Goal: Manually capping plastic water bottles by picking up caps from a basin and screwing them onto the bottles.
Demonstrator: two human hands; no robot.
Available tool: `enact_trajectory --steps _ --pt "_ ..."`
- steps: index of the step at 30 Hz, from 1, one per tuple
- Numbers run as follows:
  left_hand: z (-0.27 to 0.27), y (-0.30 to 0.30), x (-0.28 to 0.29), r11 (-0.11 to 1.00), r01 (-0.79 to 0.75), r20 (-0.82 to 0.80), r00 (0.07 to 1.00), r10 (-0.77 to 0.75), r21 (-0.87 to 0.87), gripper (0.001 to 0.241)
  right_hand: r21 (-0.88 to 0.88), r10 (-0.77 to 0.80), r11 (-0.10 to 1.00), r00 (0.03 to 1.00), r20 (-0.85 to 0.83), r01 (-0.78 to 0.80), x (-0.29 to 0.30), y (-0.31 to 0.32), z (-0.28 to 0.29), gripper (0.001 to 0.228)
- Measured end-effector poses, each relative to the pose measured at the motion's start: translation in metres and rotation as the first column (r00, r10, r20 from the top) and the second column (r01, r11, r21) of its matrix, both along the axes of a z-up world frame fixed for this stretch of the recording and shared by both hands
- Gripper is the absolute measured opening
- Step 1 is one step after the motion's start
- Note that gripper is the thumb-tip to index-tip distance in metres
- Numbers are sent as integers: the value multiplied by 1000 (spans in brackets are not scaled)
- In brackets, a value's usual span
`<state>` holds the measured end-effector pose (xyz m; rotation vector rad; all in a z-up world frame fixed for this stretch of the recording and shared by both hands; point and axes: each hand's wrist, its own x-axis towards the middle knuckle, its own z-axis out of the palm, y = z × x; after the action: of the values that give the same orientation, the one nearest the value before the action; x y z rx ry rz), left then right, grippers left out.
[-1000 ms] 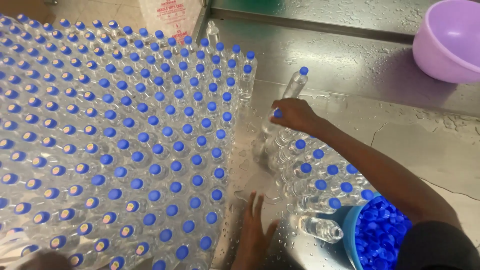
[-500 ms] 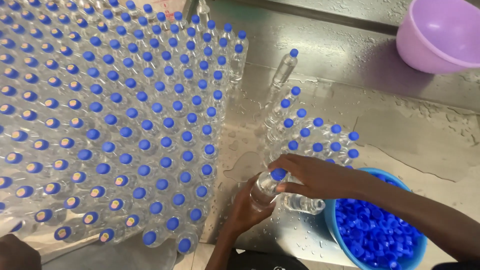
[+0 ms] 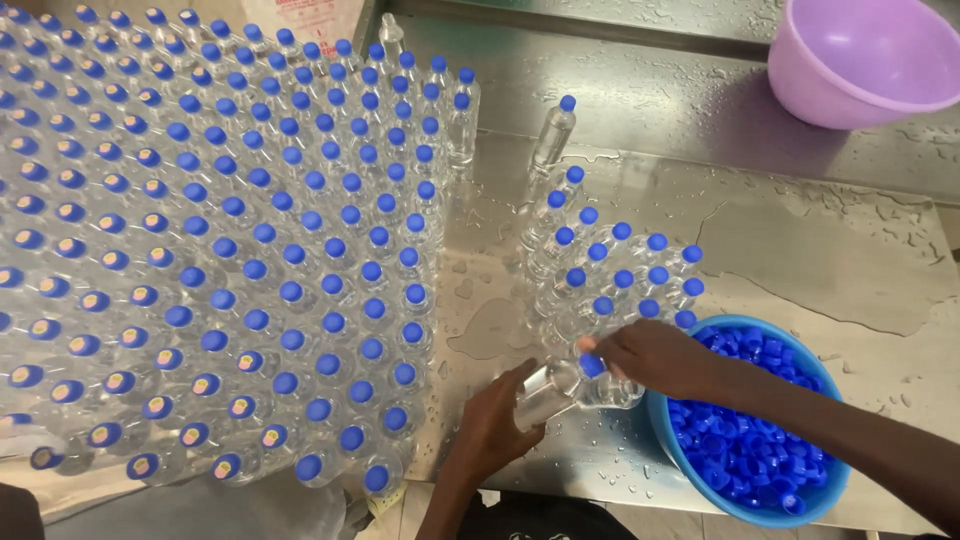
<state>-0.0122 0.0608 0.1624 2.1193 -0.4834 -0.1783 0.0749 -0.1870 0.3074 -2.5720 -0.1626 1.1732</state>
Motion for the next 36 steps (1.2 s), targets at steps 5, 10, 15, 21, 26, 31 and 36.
enact_trajectory --steps 5,10,15,21,26,31,36 --pt "48 8 8 981 -115 -505 863 22 -154 88 -70 581 648 433 689 -758 -9 -25 -27 46" --pt "53 23 5 936 81 -522 812 -261 -344 87 -180 629 512 224 744 -840 -6 -30 -46 32" --pt "65 21 8 897 321 -467 771 -433 -302 94 -32 479 535 272 835 -844 -12 -26 -72 48" --pt "10 17 12 814 234 -546 641 -540 -531 114 -89 461 696 348 816 -713 -14 -21 -43 53" --pt "-60 6 10 -41 -12 30 475 -880 -999 68 -201 307 280 -111 945 -939 -1 -7 -25 52" --pt "-45 185 87 -654 -471 182 712 -678 -592 37 324 187 770 680 709 -549 25 -31 -123 54" --pt "-19 380 121 -894 -377 10 922 -386 242 17 34 3 999 984 -177 3 74 -8 -125 19"
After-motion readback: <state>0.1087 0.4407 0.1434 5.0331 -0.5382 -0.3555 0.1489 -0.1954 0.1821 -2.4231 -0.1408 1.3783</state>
